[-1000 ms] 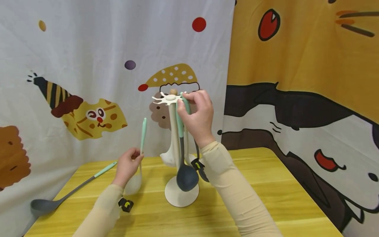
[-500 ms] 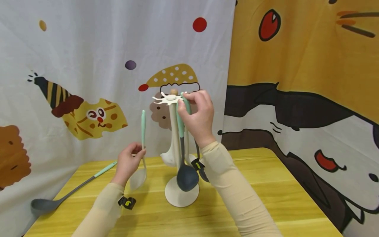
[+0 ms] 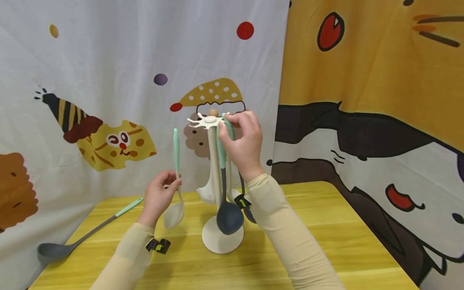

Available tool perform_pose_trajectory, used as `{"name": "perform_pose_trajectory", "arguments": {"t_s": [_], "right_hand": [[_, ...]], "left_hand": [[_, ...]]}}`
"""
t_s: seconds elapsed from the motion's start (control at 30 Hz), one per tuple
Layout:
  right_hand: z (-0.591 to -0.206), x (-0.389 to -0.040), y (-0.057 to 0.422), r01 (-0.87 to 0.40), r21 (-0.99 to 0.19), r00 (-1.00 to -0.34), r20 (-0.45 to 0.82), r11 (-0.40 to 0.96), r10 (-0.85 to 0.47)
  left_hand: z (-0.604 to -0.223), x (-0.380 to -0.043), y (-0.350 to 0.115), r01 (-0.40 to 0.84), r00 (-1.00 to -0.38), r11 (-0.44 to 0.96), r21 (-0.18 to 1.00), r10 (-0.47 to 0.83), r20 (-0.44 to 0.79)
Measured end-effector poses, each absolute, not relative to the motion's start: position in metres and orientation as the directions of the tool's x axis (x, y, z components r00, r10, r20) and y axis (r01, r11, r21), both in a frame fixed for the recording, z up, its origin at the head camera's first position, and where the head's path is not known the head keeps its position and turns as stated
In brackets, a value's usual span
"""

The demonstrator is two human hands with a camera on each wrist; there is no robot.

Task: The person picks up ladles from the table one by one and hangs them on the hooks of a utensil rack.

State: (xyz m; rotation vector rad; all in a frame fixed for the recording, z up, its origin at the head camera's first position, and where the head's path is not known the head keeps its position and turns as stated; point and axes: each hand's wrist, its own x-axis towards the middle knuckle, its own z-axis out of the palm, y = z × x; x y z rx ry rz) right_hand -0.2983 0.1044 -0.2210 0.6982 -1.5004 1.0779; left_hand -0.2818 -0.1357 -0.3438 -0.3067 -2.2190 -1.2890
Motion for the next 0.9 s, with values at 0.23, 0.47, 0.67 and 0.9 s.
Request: {"name": "perform_pose_trajectory", "arguments": {"t_s": [0.23,0.47,0.67,0.9], "right_hand": [[-0.221,-0.298,0.105,-0.877,-0.250,-0.216,0.968,0.409,0.127],[-0.221,-0.299,0.105,-0.877,-0.250,-0.215,0.968,0.410,0.130],[-0.221,-0.299,0.104,-0.878,-0.254,-0.221,0.967,0.406,0.127],[-0.221,-0.299,0.104,-0.876,-0.257,-0.223,0.966,0.407,0.130]], "left_hand": [[-0.334,-0.279,-0.131,0.471,-0.816,0.488,0.734,-0.074,0.573],[-0.326,-0.277,-0.126,0.504,-0.804,0.464,0.729,-0.058,0.592],[-0.320,-0.275,-0.122,0.514,-0.800,0.449,0.730,-0.054,0.597],[-0.315,-0.274,-0.119,0.516,-0.800,0.445,0.732,-0.054,0.597]]}}
